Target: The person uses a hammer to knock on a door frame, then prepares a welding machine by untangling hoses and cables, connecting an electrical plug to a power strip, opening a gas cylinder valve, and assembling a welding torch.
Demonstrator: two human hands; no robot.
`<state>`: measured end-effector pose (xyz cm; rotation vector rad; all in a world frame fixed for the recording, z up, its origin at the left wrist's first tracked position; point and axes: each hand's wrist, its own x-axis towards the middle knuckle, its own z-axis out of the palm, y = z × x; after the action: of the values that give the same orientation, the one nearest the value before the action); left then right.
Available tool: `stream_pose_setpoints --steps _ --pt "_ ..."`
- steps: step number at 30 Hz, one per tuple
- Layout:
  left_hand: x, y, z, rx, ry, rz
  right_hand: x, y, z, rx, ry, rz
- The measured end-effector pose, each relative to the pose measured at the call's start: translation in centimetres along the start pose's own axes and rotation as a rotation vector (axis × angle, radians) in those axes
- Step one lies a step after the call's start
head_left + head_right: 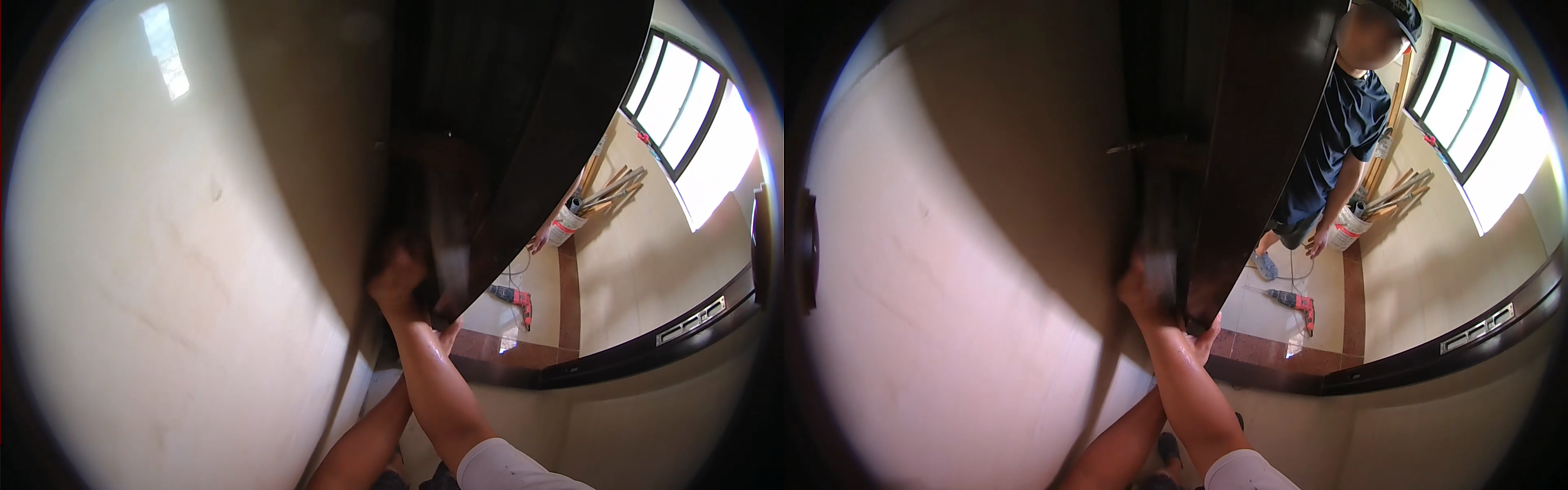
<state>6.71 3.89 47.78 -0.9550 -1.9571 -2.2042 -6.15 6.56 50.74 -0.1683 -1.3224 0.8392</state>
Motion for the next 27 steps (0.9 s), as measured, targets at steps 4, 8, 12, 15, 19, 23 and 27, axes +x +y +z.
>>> stream_pose_setpoints --steps 4,8,12,15,19,23,27 --pt "-0.9 0.6 -0.2 0.009 -0.074 -0.182 -1.3 2.0 0.5 -0.379 0.034 0.192" --pt "-1.3 -1.6 0.9 0.220 0.000 -0.282 -1.1 4.0 0.7 -0.232 0.069 0.045" --pt "0.5 1.7 -1.0 -0.252 -0.149 -0.555 0.9 -0.4 1.4 -0.534 0.049 -0.019" --pt "0.0 1.8 -0.5 -0.174 -0.154 -0.422 0.6 -1.0 -2.1 -0.135 -0.185 0.117" --pt "-0.3 0.9 -0.4 0.004 -0.062 -0.240 0.9 -0.5 0.3 -0.407 0.033 -0.087" --pt "-0.5 0.2 -0.6 -0.002 -0.050 -0.216 0.5 1.0 -2.7 -0.023 -0.148 0.154" --pt "-0.2 0.4 -0.2 -0.002 -0.076 -0.190 -0.3 2.2 -0.5 -0.433 0.053 -0.010"
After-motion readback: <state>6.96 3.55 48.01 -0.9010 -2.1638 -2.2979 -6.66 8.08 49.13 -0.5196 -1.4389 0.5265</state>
